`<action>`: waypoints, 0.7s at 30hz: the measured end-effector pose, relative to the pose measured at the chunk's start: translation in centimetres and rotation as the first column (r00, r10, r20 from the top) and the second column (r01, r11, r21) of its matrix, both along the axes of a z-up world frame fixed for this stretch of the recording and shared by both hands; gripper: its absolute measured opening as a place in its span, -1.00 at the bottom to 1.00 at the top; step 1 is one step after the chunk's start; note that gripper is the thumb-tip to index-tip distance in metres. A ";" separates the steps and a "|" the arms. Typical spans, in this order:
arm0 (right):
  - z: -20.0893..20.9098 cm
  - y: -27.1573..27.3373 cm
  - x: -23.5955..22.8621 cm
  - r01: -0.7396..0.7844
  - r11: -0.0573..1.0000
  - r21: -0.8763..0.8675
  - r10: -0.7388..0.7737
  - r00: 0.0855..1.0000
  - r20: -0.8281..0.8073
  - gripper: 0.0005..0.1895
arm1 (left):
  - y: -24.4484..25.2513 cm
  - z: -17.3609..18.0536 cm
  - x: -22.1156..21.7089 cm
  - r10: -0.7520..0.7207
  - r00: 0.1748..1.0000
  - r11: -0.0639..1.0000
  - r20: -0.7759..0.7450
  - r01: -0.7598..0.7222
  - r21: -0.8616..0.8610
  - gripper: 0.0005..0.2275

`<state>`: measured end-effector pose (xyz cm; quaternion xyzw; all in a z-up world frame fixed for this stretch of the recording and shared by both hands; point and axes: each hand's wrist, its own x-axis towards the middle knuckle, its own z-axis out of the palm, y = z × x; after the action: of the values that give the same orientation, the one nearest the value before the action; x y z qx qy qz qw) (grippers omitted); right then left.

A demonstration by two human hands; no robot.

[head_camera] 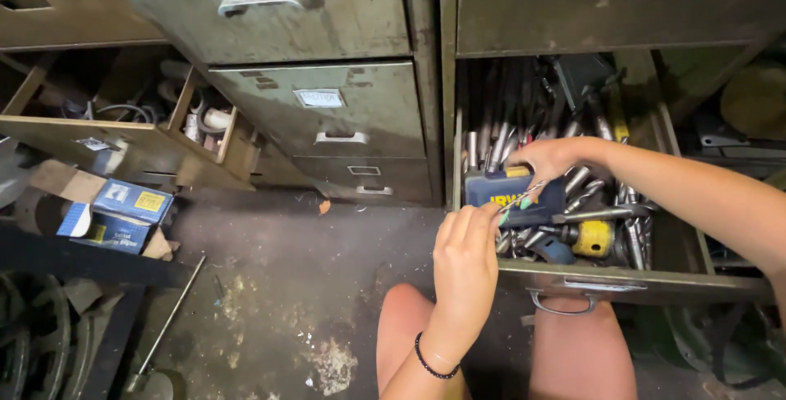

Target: The person uses a digital caliper to measure a small metal part, then places the caliper into a black case. They wipe a metal lathe with a cloth, retrieve a metal ring from a container, and walk to a workbench. They pick up a plastic cup and collect various small metal parts from the lathe, placing them into the cup. Finally, they open a drawer to retrieve a set of drill bits.

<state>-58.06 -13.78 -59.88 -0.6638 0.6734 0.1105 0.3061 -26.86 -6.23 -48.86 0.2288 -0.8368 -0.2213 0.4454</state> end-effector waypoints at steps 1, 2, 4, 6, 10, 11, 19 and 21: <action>1.3 0.5 0.7 -0.015 0.999 0.038 0.009 0.990 0.143 -0.35 | 0.0 0.0 0.0 0.005 1.000 1.000 0.001 -0.005 0.002 -0.92; 2.7 1.1 1.3 -0.034 0.997 0.073 0.012 0.959 0.284 -0.58 | 0.1 0.0 0.0 0.009 1.000 1.000 0.003 -0.009 0.005 -0.92; 3.7 1.4 0.7 -0.125 0.992 -0.025 0.127 0.954 0.272 -0.61 | 0.1 0.4 0.0 -0.006 1.000 1.000 -0.010 0.006 0.018 -0.95; 6.8 1.9 0.4 -0.220 0.969 -0.112 0.242 0.935 0.258 -0.63 | -0.2 -0.2 -0.2 -0.013 1.000 0.999 -0.016 0.014 0.045 -0.95; 17.1 5.0 0.1 0.224 0.959 -0.172 -0.134 0.897 0.422 -0.61 | 1.3 -0.3 0.2 0.102 0.994 0.993 -0.035 -0.103 -0.056 -0.92; 20.4 5.1 -0.4 0.299 0.937 -0.179 -0.167 0.836 0.522 -0.73 | 1.0 0.5 0.1 0.113 0.994 0.992 -0.011 -0.113 -0.059 -0.92; 36.6 6.0 11.4 0.050 0.963 -0.264 0.095 0.856 0.507 -0.29 | 0.8 21.8 8.1 0.328 0.926 0.940 -0.186 -0.339 -0.030 -0.96; 39.9 5.2 15.4 -0.060 0.959 -0.277 0.205 0.821 0.533 -0.29 | 0.4 27.9 11.2 0.408 0.895 0.905 -0.180 -0.423 -0.051 -0.94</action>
<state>-42.70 -8.61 -19.97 -0.7455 0.5152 -0.1509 0.3950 -15.69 -5.79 -20.92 0.3631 -0.7376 -0.1021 0.5600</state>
